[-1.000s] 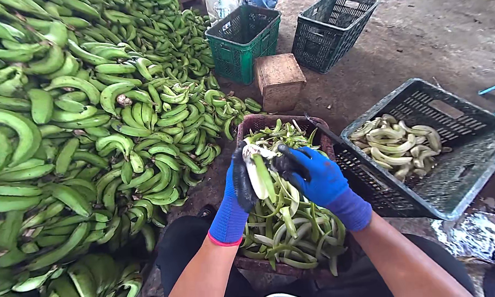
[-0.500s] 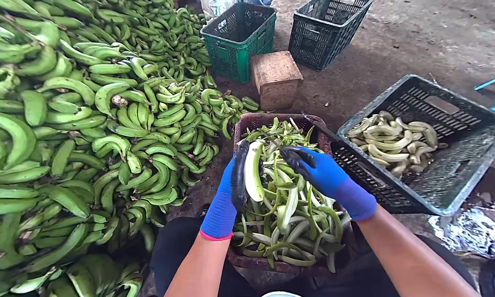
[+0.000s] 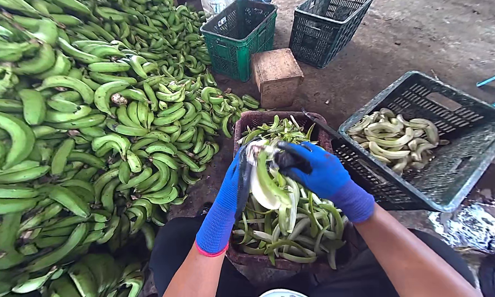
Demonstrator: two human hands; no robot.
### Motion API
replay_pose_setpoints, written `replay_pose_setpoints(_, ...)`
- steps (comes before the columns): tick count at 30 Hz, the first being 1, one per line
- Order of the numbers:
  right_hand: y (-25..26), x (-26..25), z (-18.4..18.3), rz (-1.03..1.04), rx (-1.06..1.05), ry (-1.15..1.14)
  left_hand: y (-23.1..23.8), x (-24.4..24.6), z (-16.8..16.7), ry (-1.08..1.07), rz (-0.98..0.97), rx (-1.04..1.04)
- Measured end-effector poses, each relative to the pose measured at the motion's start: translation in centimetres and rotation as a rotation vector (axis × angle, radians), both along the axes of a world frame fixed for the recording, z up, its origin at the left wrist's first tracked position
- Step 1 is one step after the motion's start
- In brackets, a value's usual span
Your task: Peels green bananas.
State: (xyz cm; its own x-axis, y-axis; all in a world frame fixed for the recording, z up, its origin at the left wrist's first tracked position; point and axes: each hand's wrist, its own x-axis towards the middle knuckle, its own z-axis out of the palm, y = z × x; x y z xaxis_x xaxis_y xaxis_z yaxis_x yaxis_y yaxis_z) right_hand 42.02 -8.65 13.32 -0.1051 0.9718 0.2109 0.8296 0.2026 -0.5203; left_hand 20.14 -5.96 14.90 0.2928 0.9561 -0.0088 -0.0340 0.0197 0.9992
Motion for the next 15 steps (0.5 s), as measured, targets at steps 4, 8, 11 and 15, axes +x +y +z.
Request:
replay_pose_setpoints(4,1.0,2.4,0.4,-0.179,-0.238,0.168,1.7,-0.3,-1.0,-0.040,-0.058,0.011)
replay_pose_setpoints(8,-0.5,3.4,-0.3,0.205,-0.037,0.092,3.1,-0.8,-1.9,-0.219,0.112,-0.088)
replay_pose_setpoints(11,-0.4,1.5,-0.1,0.294,-0.061,-0.013,2.2,-0.1,-1.9,-0.180,0.059,-0.090)
replay_pose_setpoints(15,1.6,2.5,0.5,-0.048,0.038,-0.009,0.9,-0.2,-1.3,-0.067,-0.016,0.021)
